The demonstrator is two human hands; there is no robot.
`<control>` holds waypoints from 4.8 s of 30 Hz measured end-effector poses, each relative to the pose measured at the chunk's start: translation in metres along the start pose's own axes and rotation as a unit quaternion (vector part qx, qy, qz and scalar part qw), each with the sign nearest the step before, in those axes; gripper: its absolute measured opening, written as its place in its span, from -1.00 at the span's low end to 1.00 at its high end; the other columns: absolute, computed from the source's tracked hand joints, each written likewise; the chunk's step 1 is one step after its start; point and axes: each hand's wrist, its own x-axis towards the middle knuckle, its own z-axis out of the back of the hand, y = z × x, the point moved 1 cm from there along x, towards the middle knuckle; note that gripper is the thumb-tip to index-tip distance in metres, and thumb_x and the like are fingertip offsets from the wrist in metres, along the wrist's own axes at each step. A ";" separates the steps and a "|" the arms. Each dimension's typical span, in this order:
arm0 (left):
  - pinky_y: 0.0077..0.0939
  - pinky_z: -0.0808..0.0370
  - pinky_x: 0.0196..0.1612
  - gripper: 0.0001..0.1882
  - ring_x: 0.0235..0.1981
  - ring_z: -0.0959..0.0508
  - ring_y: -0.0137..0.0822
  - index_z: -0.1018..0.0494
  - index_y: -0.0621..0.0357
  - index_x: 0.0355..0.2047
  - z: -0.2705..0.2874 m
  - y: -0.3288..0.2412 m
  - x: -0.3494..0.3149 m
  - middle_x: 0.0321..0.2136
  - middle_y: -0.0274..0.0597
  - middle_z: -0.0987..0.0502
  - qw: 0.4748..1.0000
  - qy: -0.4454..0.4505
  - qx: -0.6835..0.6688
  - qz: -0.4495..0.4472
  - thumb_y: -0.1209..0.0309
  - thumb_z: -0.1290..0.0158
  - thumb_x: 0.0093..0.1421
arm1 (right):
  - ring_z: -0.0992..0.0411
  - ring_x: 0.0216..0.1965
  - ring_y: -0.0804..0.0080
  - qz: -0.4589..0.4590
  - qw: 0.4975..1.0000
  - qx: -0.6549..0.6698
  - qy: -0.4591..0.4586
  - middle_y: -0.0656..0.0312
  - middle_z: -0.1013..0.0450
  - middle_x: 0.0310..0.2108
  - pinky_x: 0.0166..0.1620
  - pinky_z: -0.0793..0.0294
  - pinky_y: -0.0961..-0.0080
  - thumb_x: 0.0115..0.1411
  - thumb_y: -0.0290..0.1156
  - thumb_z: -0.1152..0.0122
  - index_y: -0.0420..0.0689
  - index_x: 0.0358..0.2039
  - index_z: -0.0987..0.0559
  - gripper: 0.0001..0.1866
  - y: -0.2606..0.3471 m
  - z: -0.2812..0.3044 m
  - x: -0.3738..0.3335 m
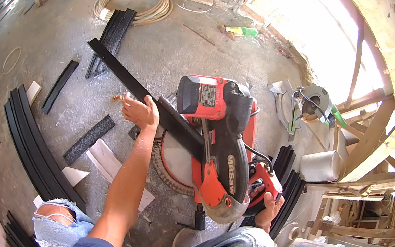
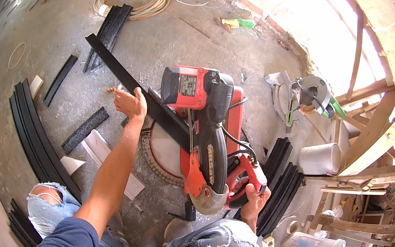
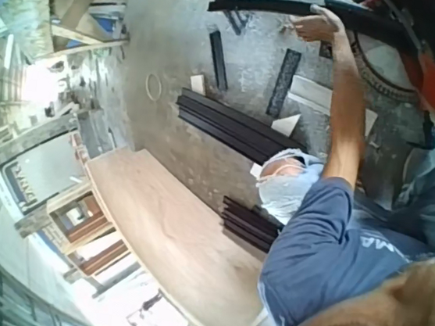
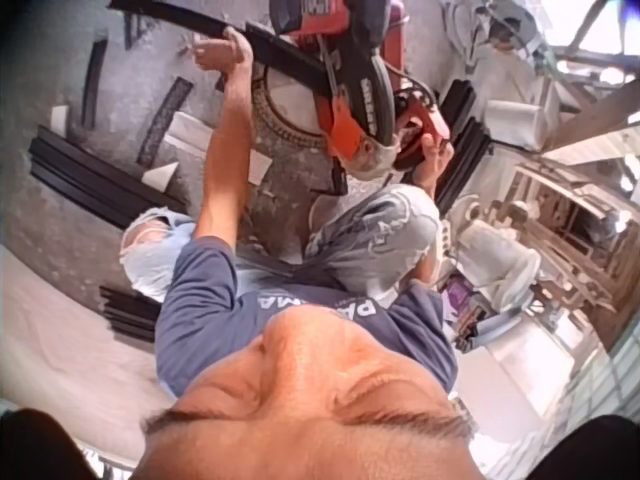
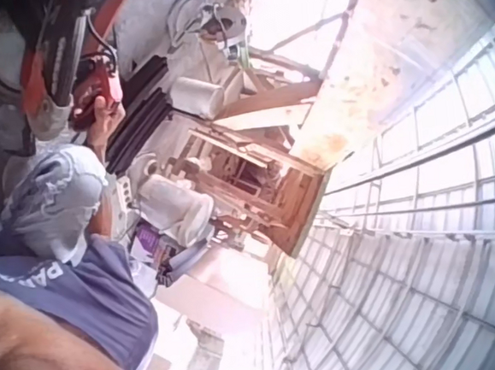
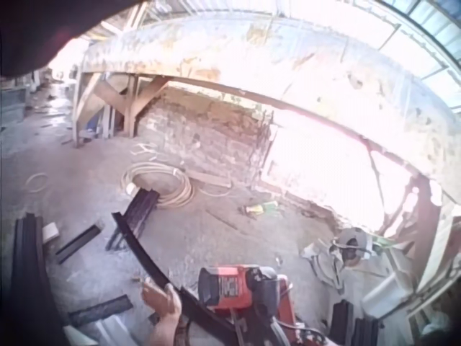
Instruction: The person uses a miter saw to cut a black strip, picks up the cut piece, and places it with others on the floor.
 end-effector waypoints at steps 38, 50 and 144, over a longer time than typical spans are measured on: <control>-0.26 -0.50 -0.26 -0.73 -0.43 -0.58 -0.14 -0.39 0.27 -0.24 0.210 -0.133 0.215 -0.47 -0.05 -0.56 0.948 -0.049 -0.279 -0.148 0.46 -0.21 0.10 | -0.33 -0.49 0.61 -0.062 0.996 -0.036 -0.057 0.37 -0.36 -0.46 -0.38 -0.31 0.64 0.25 -0.01 -0.24 -0.13 -0.24 -0.46 -0.59 -0.022 0.034 -0.001; -0.31 -0.40 0.05 -0.69 0.04 -0.42 -0.23 -0.51 0.16 -0.21 0.292 -0.037 0.259 -0.06 -0.18 -0.40 0.920 -0.130 -0.307 -0.206 0.43 -0.33 0.04 | -0.38 -0.58 0.59 -0.042 0.998 -0.026 -0.031 0.33 -0.41 -0.53 -0.48 -0.34 0.64 0.26 -0.05 -0.23 -0.15 -0.32 -0.50 -0.63 -0.030 0.035 -0.002; -0.46 -0.53 -0.23 -0.74 -0.30 -0.56 -0.36 -0.50 0.26 -0.11 0.256 -0.043 0.221 -0.15 -0.17 -0.46 0.870 -0.071 -0.310 -0.378 0.37 -0.16 0.26 | -0.47 -0.53 0.47 0.052 0.986 -0.155 -0.042 0.19 -0.51 -0.55 -0.38 -0.44 0.56 0.31 -0.10 -0.18 -0.19 -0.47 -0.55 -0.60 0.049 -0.007 0.033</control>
